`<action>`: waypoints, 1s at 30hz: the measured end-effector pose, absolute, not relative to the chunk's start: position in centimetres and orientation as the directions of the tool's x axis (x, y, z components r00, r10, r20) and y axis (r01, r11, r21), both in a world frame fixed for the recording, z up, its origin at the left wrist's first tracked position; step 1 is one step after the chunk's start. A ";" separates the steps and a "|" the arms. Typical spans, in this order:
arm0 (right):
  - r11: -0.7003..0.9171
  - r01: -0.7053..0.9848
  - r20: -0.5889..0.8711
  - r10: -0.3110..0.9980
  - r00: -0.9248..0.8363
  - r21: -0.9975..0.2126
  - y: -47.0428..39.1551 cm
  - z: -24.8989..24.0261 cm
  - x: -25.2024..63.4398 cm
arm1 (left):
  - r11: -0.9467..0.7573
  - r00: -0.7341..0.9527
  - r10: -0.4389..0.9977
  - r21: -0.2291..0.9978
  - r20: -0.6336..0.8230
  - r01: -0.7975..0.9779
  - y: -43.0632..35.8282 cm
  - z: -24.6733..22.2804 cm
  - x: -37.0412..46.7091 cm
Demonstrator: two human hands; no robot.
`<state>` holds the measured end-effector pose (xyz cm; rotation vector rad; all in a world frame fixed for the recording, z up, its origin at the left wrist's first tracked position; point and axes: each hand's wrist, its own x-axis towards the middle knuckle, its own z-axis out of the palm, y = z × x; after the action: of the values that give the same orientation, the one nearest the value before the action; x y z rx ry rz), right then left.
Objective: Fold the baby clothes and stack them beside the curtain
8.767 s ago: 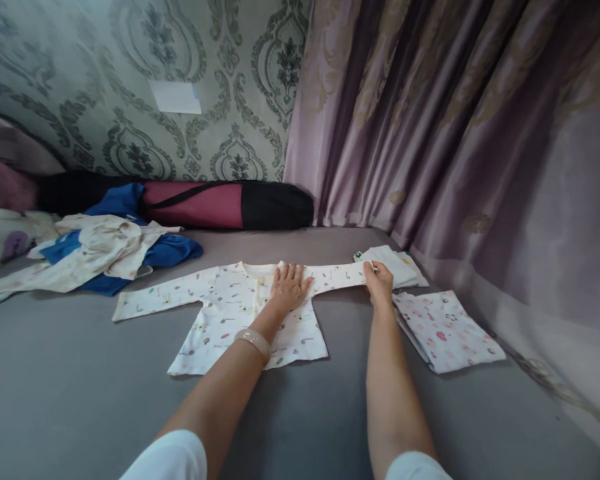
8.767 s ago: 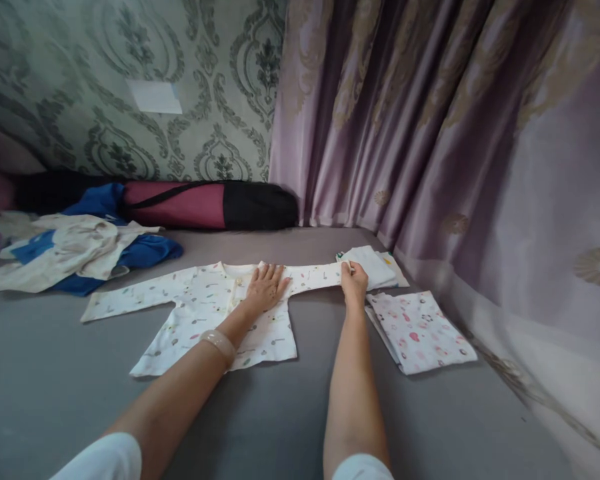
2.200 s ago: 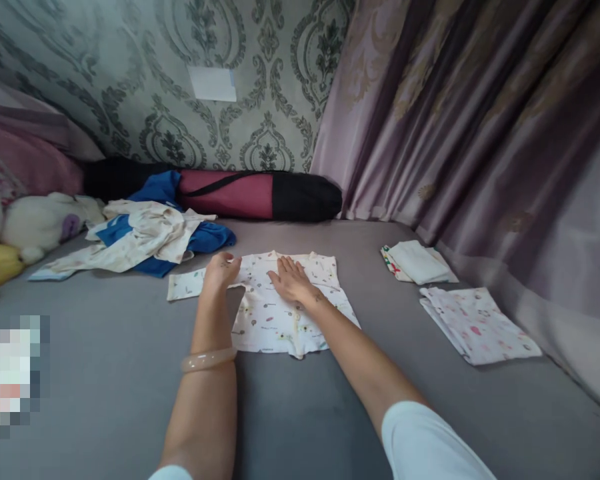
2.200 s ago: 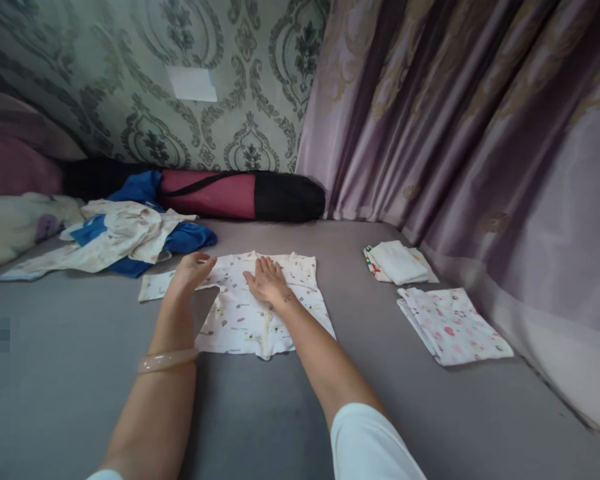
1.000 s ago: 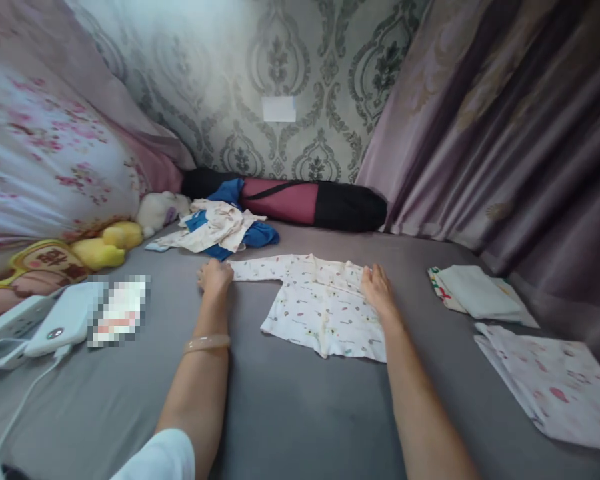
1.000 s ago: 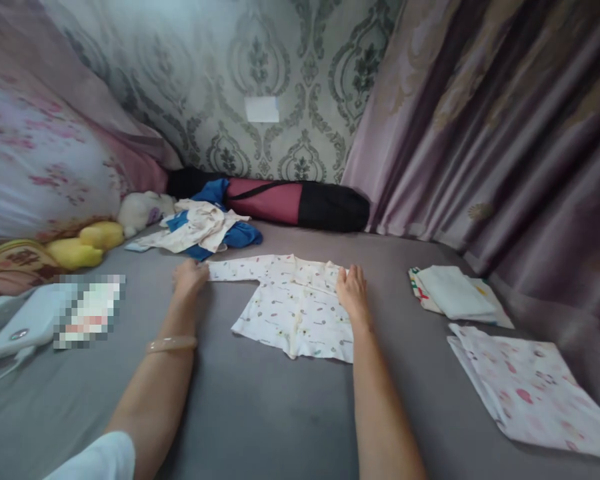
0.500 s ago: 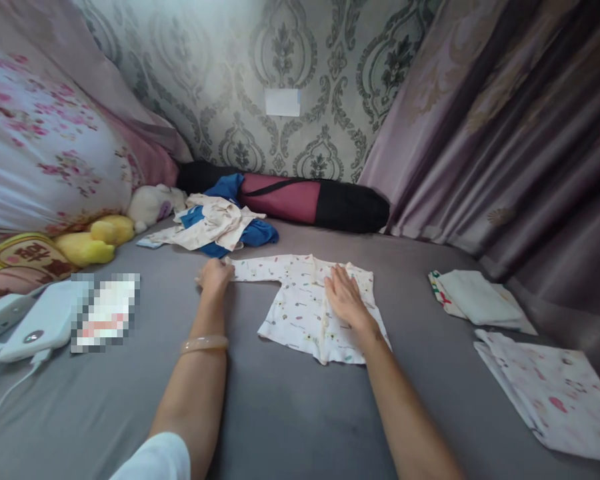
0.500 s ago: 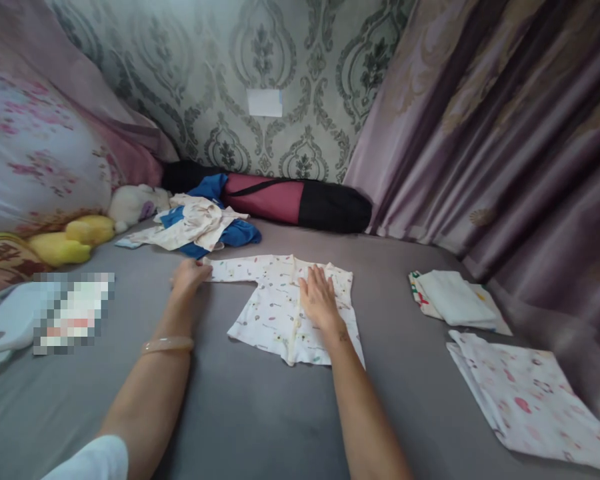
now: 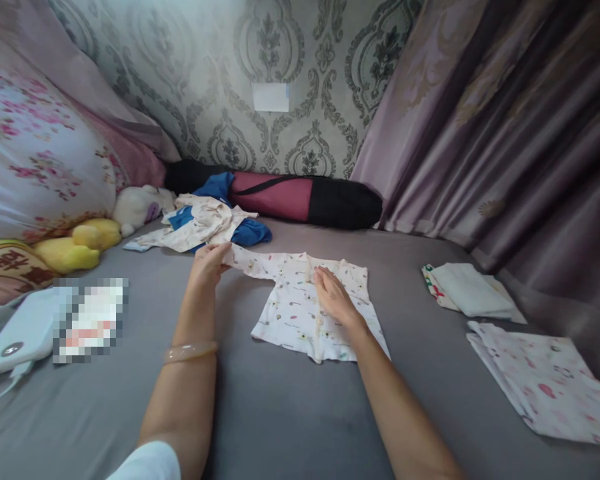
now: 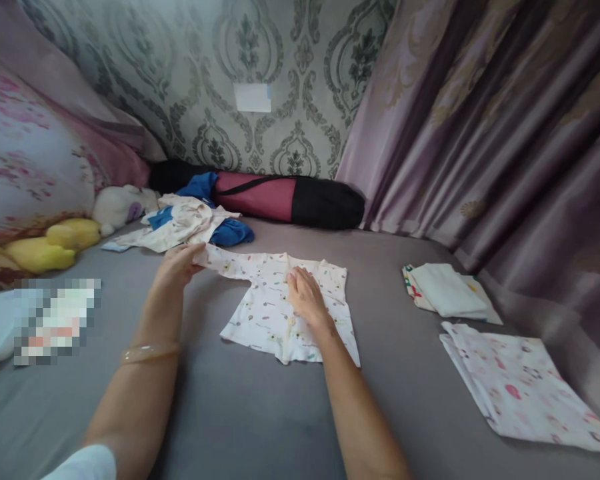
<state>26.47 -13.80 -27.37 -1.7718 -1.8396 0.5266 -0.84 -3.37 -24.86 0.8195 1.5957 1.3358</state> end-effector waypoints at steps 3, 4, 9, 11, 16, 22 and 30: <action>0.000 0.669 0.149 0.975 0.165 -0.744 -13.3 -27.1 27.1 | 0.091 -0.323 0.936 0.982 -0.142 -0.165 -3.9 -23.5 1.0; -0.030 0.609 0.133 0.966 0.221 -0.792 -13.2 -27.2 27.3 | 0.055 -0.281 0.954 0.980 -0.108 -0.190 -4.2 -23.0 1.7; -0.167 0.001 -0.155 0.921 0.357 -0.986 -12.6 -27.3 28.0 | -0.070 -0.052 0.997 0.979 0.061 -0.192 -6.2 -21.8 6.1; -0.218 -0.200 -0.275 0.904 0.326 -0.955 -12.6 -27.0 28.1 | -0.091 0.024 0.995 0.977 0.098 -0.195 -7.0 -22.1 8.2; -0.303 -0.421 -0.409 0.894 0.186 -0.855 -12.9 -26.1 28.3 | -0.127 0.181 0.973 0.986 0.145 -0.107 -8.8 -24.2 12.8; -0.357 -0.519 -0.486 0.864 0.131 -0.776 -13.0 -25.3 28.1 | -0.284 0.419 0.878 0.957 0.233 0.063 -10.5 -27.0 15.4; -0.327 -0.482 -0.417 0.905 0.089 -0.813 -12.6 -26.0 28.3 | -0.379 0.517 0.836 0.874 0.183 0.304 -10.0 -26.5 14.2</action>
<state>28.31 -12.61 -25.95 -1.1939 -0.5002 1.5243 14.22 -9.95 -26.54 1.9242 0.9346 0.8060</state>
